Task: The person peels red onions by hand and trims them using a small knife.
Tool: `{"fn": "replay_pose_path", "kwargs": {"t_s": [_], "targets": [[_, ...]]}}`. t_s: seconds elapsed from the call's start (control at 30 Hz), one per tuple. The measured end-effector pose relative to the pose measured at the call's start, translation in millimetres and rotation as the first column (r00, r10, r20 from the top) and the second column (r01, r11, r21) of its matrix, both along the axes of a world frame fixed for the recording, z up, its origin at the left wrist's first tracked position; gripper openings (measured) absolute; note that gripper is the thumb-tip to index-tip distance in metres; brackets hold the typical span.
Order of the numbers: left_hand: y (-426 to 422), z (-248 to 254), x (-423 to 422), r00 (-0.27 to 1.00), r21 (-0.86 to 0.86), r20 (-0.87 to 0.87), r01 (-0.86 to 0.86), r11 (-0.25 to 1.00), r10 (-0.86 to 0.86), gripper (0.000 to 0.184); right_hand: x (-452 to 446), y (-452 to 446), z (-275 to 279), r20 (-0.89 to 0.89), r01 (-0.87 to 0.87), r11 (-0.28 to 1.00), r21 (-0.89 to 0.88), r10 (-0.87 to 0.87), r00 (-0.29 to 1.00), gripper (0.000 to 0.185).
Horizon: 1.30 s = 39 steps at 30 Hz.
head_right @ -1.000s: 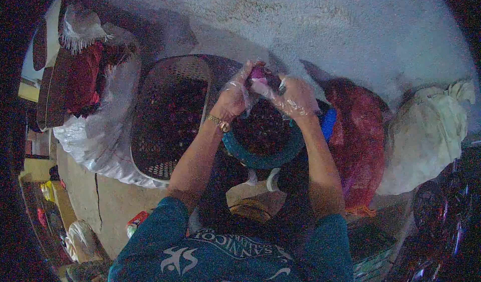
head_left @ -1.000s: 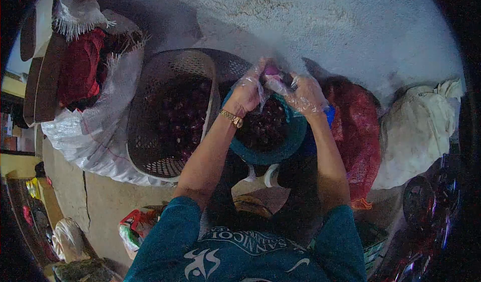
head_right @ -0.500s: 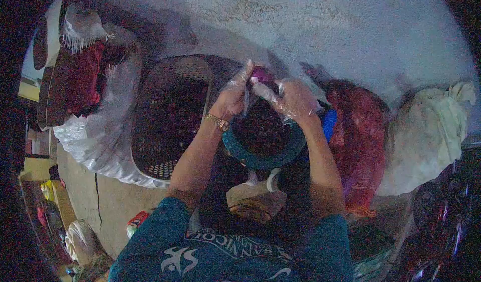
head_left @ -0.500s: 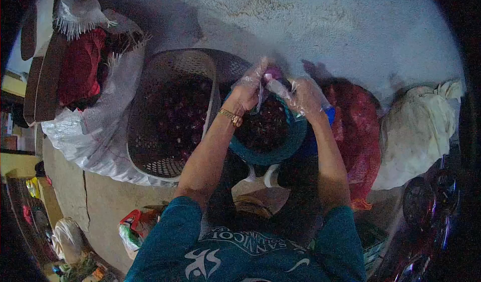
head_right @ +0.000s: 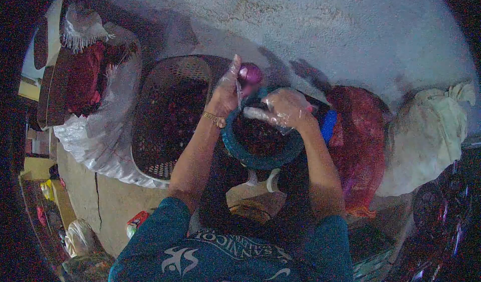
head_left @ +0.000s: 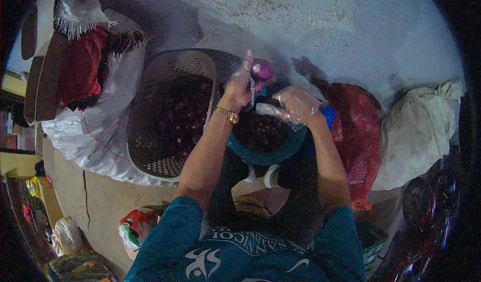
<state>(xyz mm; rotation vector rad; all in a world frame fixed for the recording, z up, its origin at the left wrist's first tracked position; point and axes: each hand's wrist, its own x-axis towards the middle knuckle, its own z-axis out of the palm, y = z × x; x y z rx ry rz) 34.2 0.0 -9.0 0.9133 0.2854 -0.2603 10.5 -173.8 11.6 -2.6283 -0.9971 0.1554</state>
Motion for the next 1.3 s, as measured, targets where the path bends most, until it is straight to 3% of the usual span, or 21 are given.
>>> {"fn": "replay_pose_path", "kwargs": {"t_s": [0.13, 0.2, 0.33, 0.4, 0.43, 0.5, 0.53, 0.6, 0.77, 0.93, 1.1, 1.2, 1.3], "targets": [[9.3, -11.0, 6.8, 0.999, -0.096, -0.015, 0.04, 0.995, -0.041, 0.053, 0.4, 0.5, -1.1, -0.024, 0.023, 0.999, -0.035, -0.024, 0.999, 0.063], [10.8, -15.9, 3.2, 0.998, -0.133, 0.0, 0.058, 0.989, -0.059, 0.052, -4.3, -4.5, -7.4, 0.066, 0.093, 0.987, 0.135, -0.102, 0.993, 0.063], [10.1, -23.0, 4.5, 0.995, -0.199, 0.011, 0.099, 0.975, -0.099, 0.049, -1.2, -4.8, -1.6, 0.031, 0.203, 0.97, 0.137, -0.209, 0.978, 0.063], [7.0, -16.8, 0.9, 0.994, -0.227, 0.036, 0.108, 0.968, -0.103, 0.048, -1.4, -4.1, 7.3, -0.074, 0.232, 0.972, -0.046, -0.235, 0.969, 0.066], [2.9, -4.2, -3.1, 0.998, -0.212, -0.03, 0.047, 0.976, -0.054, 0.048, -3.1, -5.5, 5.6, -0.073, 0.235, 0.971, -0.047, -0.238, 0.969, 0.066], [4.0, 2.3, 0.8, 0.997, -0.191, -0.083, -0.011, 0.981, -0.005, 0.048, -2.4, -5.6, -3.6, 0.12, 0.25, 0.96, 0.124, -0.265, 0.957, 0.071], [6.6, -2.2, 2.0, 0.997, -0.186, -0.071, 0.017, 0.982, -0.031, 0.048, -1.5, -5.5, -9.6, 0.119, 0.25, 0.96, 0.125, -0.265, 0.957, 0.071], [7.8, -9.1, 3.0, 0.997, -0.182, -0.058, 0.047, 0.982, -0.058, 0.048, 0.6, -3.7, -15.0, 0.403, 0.316, 0.906, 0.281, -0.41, 0.818, 0.07], [4.8, -25.3, 4.4, 0.985, -0.397, 0.033, 0.169, 0.902, -0.17, 0.045, 5.4, -2.3, -8.8, 0.432, 0.319, 0.905, 0.283, -0.417, 0.8, 0.069], [-1.8, -11.4, -3.4, 0.991, -0.317, -0.021, 0.121, 0.941, -0.135, 0.042, 7.1, -1.2, -14.0, 0.466, 0.297, 0.91, 0.288, -0.404, 0.787, 0.066], [-3.9, -6.0, -5.8, 0.987, -0.386, -0.024, 0.14, 0.912, -0.161, 0.041, 9.5, -1.2, -19.1, 0.487, 0.248, 0.914, 0.32, -0.383, 0.785, 0.045], [-4.6, -3.4, -7.3, 0.982, -0.421, 0.043, 0.183, 0.888, -0.182, 0.04, 7.9, 1.9, -15.8, 0.416, 0.267, 0.886, 0.378, -0.42, 0.807, 0.044], [-3.6, -8.0, -3.5, 0.982, -0.318, 0.049, 0.186, 0.929, -0.18, 0.039, 1.2, 3.3, -2.5, 0.345, 0.257, 0.916, 0.308, -0.36, 0.867, 0.033]]}}
